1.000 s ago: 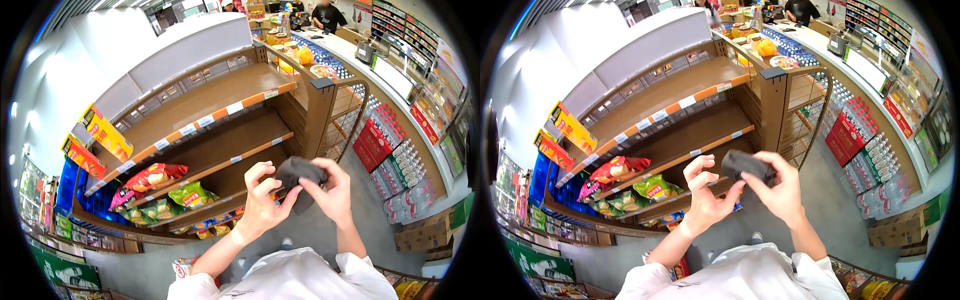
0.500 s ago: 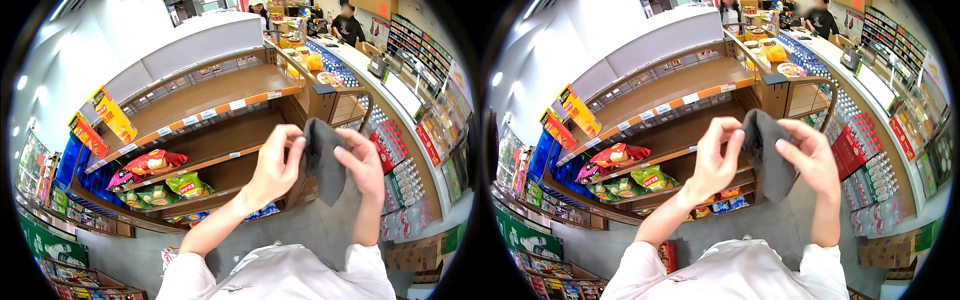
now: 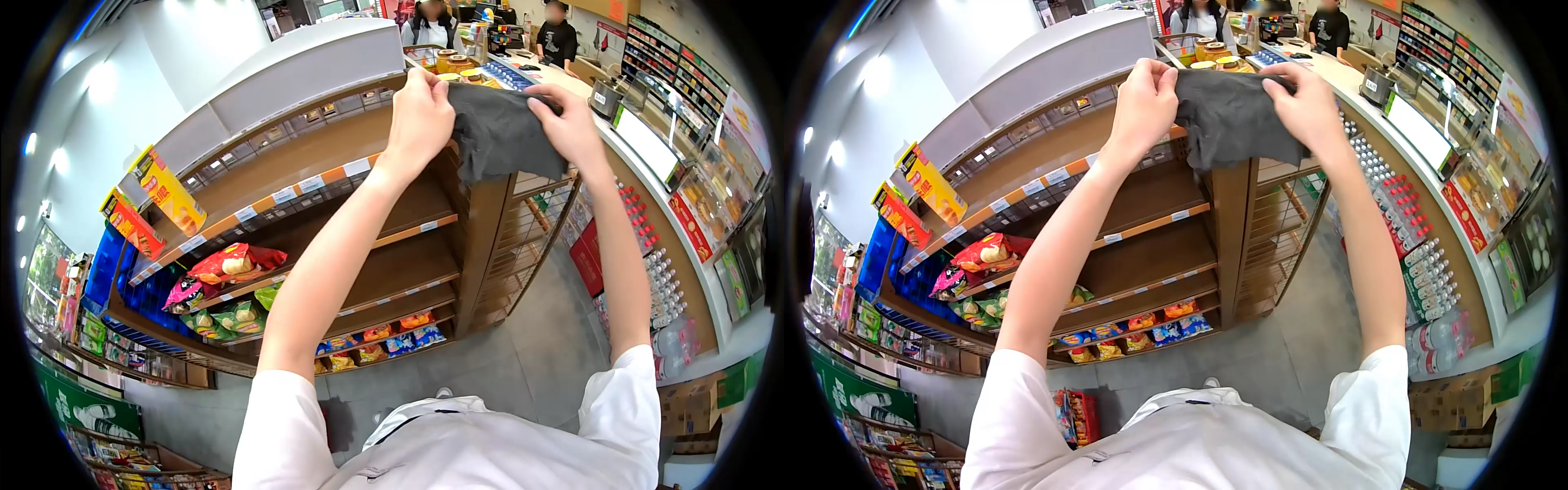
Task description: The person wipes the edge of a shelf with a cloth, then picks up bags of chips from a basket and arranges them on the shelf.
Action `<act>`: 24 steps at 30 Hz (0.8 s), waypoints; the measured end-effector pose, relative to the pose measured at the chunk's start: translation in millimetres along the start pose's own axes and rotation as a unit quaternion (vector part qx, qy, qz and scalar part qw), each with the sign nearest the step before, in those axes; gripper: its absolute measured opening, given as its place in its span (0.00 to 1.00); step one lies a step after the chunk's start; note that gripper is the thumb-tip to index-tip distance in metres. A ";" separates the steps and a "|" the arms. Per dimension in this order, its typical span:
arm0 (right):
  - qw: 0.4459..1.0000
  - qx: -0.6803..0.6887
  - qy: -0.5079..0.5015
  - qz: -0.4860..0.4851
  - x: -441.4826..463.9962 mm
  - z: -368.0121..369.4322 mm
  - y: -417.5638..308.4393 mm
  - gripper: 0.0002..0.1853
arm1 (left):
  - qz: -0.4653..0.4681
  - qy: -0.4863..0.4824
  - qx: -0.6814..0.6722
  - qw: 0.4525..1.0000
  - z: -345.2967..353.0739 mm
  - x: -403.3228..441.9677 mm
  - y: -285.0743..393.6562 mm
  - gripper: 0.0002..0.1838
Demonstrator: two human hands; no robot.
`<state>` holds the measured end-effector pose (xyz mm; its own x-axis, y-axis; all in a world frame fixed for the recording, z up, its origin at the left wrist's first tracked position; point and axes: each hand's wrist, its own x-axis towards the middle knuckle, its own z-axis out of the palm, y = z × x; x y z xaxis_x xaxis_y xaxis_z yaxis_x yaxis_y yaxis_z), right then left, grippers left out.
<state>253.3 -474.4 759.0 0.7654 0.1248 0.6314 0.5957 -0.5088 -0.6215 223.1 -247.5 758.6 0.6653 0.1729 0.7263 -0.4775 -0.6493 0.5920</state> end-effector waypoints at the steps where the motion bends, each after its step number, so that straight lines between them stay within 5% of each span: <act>1: 0.999 0.001 0.033 -0.040 -0.4 8.3 -0.8 0.12 | 0.005 0.004 0.011 1.000 2.7 1.6 -4.0 0.11; 6: 0.984 -0.140 0.060 -0.095 3.3 26.8 11.4 0.12 | 0.031 0.014 0.052 0.998 13.9 1.0 -20.3 0.11; 8: 0.953 -0.164 0.161 -0.198 -11.1 27.8 -2.0 0.14 | 0.056 0.062 0.083 0.993 13.8 -3.5 -18.0 0.11; 10: 0.965 -0.102 0.087 -0.226 -35.3 20.5 -27.1 0.14 | 0.192 0.095 0.117 0.970 1.4 -21.1 10.1 0.11; 12: 0.976 -0.040 0.026 -0.210 -49.4 25.3 -29.4 0.14 | 0.245 0.021 0.053 0.968 -1.1 -41.2 29.1 0.12; 14: 0.976 -0.047 0.018 -0.210 -50.7 34.0 -16.4 0.14 | 0.248 -0.042 0.090 0.964 3.8 -53.4 30.9 0.12; 24: 0.981 -0.046 0.019 -0.188 -54.6 37.2 -17.6 0.13 | 0.223 -0.046 0.059 0.972 17.2 -69.0 12.6 0.14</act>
<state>210.1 -440.7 718.2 0.4856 0.2875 0.8255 0.8083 -0.5074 -0.2987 181.0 -280.4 709.9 0.4581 -0.2087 0.8641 -0.6647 -0.7259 0.1770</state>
